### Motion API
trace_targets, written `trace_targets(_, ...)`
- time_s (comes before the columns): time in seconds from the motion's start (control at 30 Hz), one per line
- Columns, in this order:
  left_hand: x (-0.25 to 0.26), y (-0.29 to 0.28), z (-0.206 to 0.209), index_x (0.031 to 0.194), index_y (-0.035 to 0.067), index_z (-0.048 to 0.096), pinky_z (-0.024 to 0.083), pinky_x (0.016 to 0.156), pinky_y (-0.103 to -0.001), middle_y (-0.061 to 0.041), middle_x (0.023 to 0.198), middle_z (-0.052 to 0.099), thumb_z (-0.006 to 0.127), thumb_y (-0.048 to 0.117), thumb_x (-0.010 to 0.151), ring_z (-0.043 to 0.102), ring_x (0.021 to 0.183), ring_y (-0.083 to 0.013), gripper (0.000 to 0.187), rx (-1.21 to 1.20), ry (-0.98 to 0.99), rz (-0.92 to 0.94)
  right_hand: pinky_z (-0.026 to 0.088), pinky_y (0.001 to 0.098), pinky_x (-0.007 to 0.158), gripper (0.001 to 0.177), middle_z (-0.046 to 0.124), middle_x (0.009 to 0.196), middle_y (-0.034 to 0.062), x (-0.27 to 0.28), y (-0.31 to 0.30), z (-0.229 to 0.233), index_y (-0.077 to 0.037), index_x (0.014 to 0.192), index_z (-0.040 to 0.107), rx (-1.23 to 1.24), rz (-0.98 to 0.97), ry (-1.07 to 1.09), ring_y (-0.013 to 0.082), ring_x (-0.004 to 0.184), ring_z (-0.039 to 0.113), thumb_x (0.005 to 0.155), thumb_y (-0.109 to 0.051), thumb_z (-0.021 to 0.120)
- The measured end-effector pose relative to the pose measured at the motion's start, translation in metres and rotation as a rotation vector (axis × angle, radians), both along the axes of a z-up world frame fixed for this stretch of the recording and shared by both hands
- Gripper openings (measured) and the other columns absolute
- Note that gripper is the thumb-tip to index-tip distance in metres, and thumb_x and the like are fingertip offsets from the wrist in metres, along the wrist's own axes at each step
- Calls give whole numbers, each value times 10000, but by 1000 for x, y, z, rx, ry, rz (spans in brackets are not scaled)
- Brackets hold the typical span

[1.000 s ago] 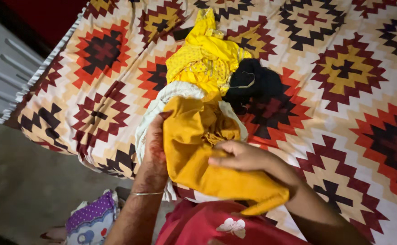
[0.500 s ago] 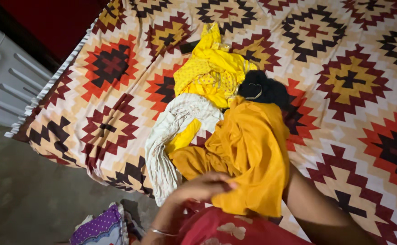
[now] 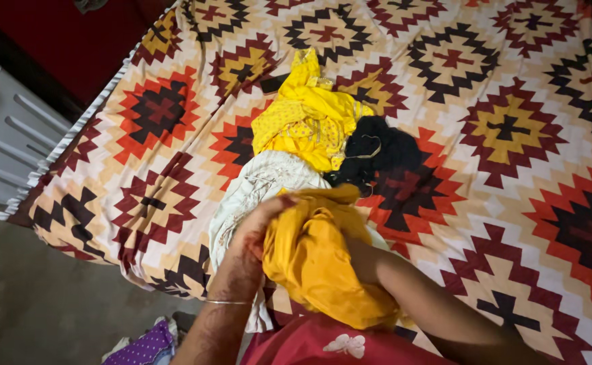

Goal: The person places items into a patterned pillowcase and folds a yellow garment by hand on a bed.

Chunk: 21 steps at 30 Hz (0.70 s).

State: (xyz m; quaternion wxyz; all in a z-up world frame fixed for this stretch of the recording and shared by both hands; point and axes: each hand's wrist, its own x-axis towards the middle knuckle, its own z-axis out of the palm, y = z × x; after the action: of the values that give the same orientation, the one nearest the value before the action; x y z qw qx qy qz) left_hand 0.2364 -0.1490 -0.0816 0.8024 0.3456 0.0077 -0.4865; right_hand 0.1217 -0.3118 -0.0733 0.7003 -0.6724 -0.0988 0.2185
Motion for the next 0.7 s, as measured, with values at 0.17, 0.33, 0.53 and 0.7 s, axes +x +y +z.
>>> trace_targets(0.17,5,21,39,1398,-83,533,444,1120,-475,-248,1312,613,528,76,713,601,1221,-374,703,-271,-102,193,581,417,852,514,761,1059,132,-10,-34,19,-154,1371,640,-482,221,-114,251,951,737,874,-27,639)
trace_targets(0.33,-11,23,57,1413,-146,479,399,1182,-473,-260,1421,562,497,81,656,555,1316,-377,790,-387,-89,216,560,329,762,362,759,961,65,13,-75,13,-69,1195,705,-650,-495,-262,145,848,676,843,-7,653)
trace_targets(0.53,-20,30,55,1422,-126,473,400,1151,-486,-271,1411,551,511,101,670,557,1299,-390,787,-471,-45,172,483,248,948,458,652,1198,-23,30,-76,-20,-97,1270,577,-162,-393,-353,57,1099,596,827,-69,686)
trace_targets(0.7,2,37,51,1343,-128,532,419,1164,-452,-240,1382,567,554,361,1014,563,1299,-336,589,-124,-321,204,497,267,878,131,666,1070,24,49,-78,-1,-32,1080,712,-284,-602,-473,104,1007,603,988,-121,682)
